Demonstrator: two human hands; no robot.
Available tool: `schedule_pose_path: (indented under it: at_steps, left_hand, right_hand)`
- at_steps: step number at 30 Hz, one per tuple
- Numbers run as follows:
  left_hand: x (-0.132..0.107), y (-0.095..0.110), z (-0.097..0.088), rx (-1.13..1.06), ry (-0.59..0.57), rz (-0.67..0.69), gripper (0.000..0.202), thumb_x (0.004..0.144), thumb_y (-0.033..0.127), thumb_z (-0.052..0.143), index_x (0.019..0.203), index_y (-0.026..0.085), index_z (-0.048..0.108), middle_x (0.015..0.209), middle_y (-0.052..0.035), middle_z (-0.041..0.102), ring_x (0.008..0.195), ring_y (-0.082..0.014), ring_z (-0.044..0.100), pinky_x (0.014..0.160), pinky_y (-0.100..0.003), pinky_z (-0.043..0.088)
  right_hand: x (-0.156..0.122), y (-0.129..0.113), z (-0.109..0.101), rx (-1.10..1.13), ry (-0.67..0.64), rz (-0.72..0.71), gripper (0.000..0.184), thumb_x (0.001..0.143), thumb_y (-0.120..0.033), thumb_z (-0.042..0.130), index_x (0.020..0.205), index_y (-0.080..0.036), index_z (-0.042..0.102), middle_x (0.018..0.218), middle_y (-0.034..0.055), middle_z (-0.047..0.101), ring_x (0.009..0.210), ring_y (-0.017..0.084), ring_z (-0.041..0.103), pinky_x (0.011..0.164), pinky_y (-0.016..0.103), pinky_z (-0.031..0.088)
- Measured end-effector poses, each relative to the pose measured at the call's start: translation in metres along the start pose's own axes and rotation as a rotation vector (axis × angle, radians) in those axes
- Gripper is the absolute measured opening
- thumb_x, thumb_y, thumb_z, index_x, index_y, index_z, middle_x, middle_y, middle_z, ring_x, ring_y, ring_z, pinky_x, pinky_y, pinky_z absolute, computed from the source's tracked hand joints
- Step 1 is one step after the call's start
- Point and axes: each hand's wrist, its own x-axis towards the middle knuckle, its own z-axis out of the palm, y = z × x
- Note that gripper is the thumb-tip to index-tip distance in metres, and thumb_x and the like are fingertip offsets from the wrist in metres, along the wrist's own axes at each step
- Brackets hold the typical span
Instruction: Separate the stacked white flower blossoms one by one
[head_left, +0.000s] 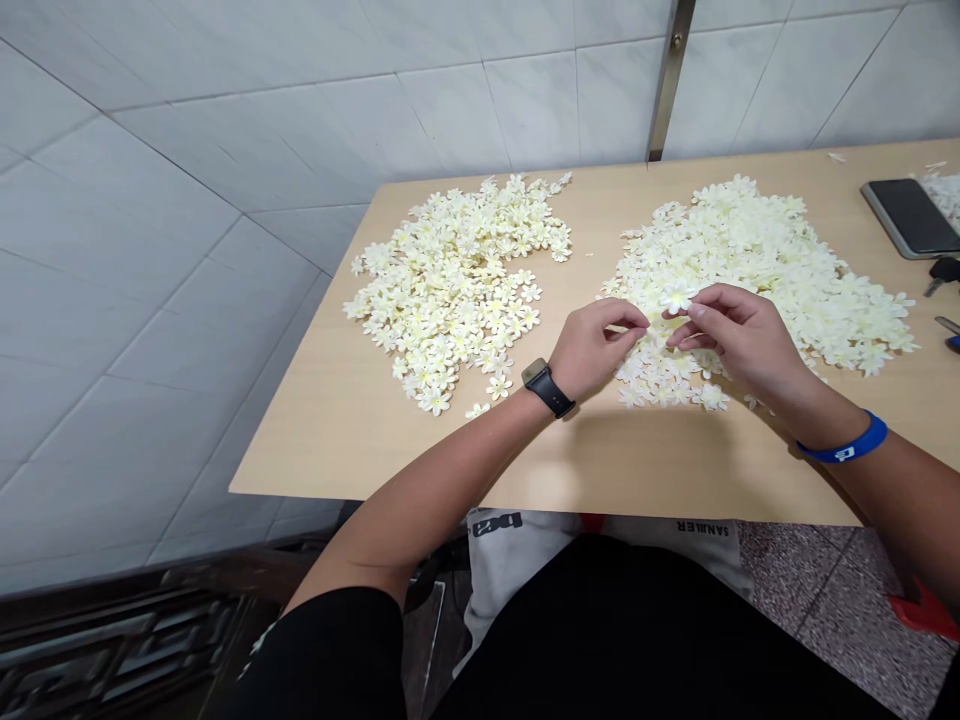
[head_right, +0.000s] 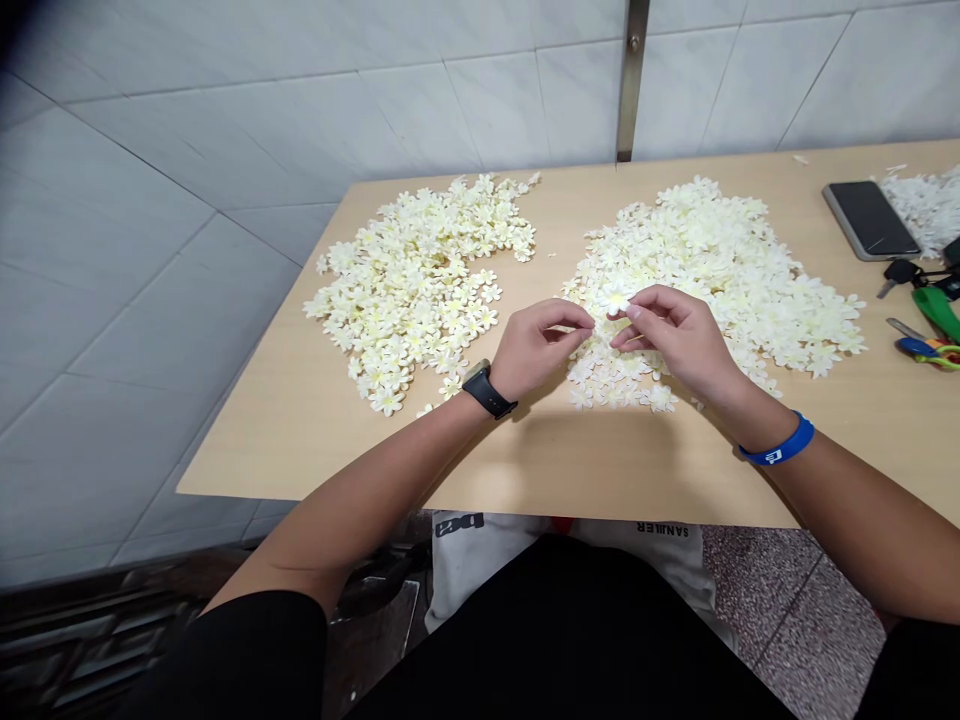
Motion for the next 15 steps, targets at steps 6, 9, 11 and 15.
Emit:
schedule_pose_path:
  at_steps: [6, 9, 11, 15]
  left_hand:
    - [0.0005, -0.0014, -0.0051, 0.22, 0.088, 0.271, 0.012, 0.096, 0.025, 0.063, 0.097, 0.018, 0.073, 0.1, -0.0059, 0.075, 0.095, -0.0149, 0.068, 0.082, -0.028, 0.057]
    - [-0.0001, 0.0018, -0.0055, 0.223, 0.106, 0.34, 0.015, 0.097, 0.029, 0.064, 0.099, 0.018, 0.073, 0.098, -0.0056, 0.073, 0.091, -0.0125, 0.067, 0.071, -0.023, 0.056]
    - [-0.0007, 0.0029, -0.0048, 0.226, 0.08, 0.36, 0.017, 0.097, 0.032, 0.065, 0.1, 0.018, 0.074, 0.098, -0.006, 0.072, 0.09, -0.012, 0.067, 0.07, -0.022, 0.057]
    - [-0.0018, 0.002, -0.0029, 0.249, 0.05, 0.37, 0.022, 0.096, 0.036, 0.066, 0.102, 0.017, 0.075, 0.098, -0.0074, 0.071, 0.089, -0.0132, 0.067, 0.068, -0.022, 0.058]
  right_hand:
    - [-0.0029, -0.004, 0.0013, -0.216, 0.018, -0.085, 0.017, 0.088, -0.032, 0.077, 0.077, -0.022, 0.069, 0.059, 0.0, 0.063, 0.051, 0.013, 0.058, 0.052, 0.028, 0.05]
    - [-0.0038, -0.0031, 0.0022, -0.232, -0.033, -0.094, 0.015, 0.09, -0.031, 0.074, 0.077, -0.022, 0.07, 0.06, 0.0, 0.063, 0.051, 0.012, 0.055, 0.052, 0.028, 0.048]
    - [-0.0043, -0.0022, 0.0019, -0.238, -0.077, -0.116, 0.015, 0.091, -0.031, 0.072, 0.078, -0.022, 0.071, 0.063, 0.0002, 0.064, 0.053, 0.012, 0.055, 0.054, 0.029, 0.048]
    - [-0.0051, -0.0008, 0.0007, -0.253, -0.12, -0.156, 0.015, 0.09, -0.032, 0.072, 0.078, -0.023, 0.071, 0.066, 0.0, 0.064, 0.056, 0.013, 0.057, 0.057, 0.03, 0.049]
